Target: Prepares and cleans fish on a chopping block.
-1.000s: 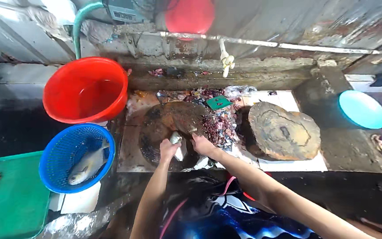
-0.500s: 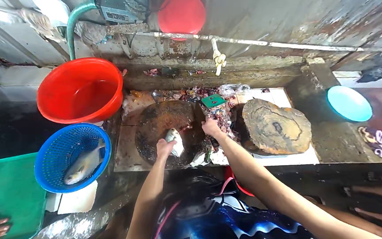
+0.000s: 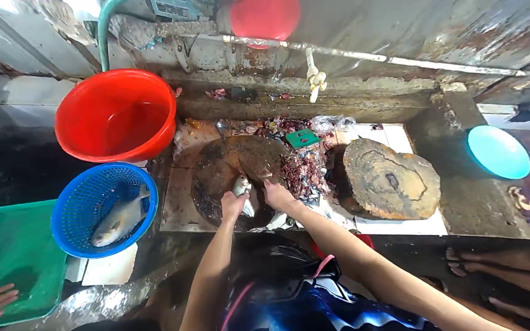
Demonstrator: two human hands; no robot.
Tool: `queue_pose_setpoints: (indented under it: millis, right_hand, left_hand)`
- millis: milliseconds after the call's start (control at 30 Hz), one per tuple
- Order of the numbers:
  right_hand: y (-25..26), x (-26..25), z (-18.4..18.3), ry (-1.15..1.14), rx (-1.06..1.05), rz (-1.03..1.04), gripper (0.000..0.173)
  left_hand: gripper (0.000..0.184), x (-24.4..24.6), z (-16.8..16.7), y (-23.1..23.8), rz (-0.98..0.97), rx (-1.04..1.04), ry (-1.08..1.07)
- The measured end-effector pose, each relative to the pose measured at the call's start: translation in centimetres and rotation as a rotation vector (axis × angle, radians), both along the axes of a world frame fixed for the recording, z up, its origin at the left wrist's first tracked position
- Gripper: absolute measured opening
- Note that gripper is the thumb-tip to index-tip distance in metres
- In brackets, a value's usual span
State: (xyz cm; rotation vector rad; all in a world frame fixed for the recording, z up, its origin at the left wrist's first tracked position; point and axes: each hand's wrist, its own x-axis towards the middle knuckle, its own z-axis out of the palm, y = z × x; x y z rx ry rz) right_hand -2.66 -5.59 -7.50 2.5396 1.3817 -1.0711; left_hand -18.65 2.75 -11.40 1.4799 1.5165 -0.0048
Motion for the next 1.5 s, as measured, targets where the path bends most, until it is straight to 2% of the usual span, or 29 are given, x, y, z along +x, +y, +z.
queue_pose_setpoints:
  millis: [100,300,433,567,733,967,1100,1167,1267,1333,1400,1467,1500]
  right_hand:
    - [0.4,1.9,0.5,-0.002,-0.014,-0.006,0.049]
    - [1.5,5.9,-1.1,0.036,0.06,-0.126,0.049]
    - [1.0,4.6,-0.3,0.03,0.064,-0.139,0.048]
    - [0.8,1.4,1.9,0.062,0.223,-0.178,0.053]
    - [0.9,-0.1,0.4,0.059,-0.051,-0.041,0.051]
    - [1.2,0.8,1.6,0.05,-0.009,-0.013,0.049]
    - [1.5,-0.3,3.5,0.049,0.169,-0.033,0.047]
    - [1.9,-1.5,2.8,0.046,0.223,0.024,0.045]
    - [2.4,-3.3,0.8,0.082,-0.017,0.188,0.044]
    - [2.5,-3.0,0.0,0.096,-0.092,0.244,0.045]
    - [1.7,-1.0,-0.5,0.139,-0.079,0.235,0.05]
    - [-0.1,2.1,-1.1,0.176,-0.005,0.172,0.051]
    - [-0.3,3.7,-1.2,0.157,0.071,0.139,0.048]
  left_hand:
    - [0.071,-0.3,-0.2,0.0,0.02,-0.007,-0.025]
    - [0.07,0.0,-0.1,0.3,0.012,-0.009,-0.019]
    - [0.072,0.0,-0.6,0.2,0.015,-0.026,0.002]
    - [0.062,0.0,0.1,0.5,0.009,-0.001,-0.003]
    - [0.066,-0.1,-0.2,0.3,0.025,-0.014,-0.025]
    - [0.06,-0.9,0.6,-0.5,0.045,0.019,-0.012]
    - [0.056,-3.5,0.6,-2.0,0.124,0.086,-0.002]
    - [0.054,-4.3,0.0,-2.4,0.186,0.101,-0.032]
    - [0.051,-4.7,-1.0,-3.1,0.246,0.109,-0.081]
    - [0.051,-5.1,-1.9,-3.5,0.273,0.14,-0.126]
    - [0.055,-5.4,-2.0,-4.2,0.365,0.094,-0.238]
    - [0.056,-5.9,0.0,-5.1,0.592,-0.096,-0.482]
    - [0.05,-6.3,1.3,-5.2,0.718,-0.186,-0.616]
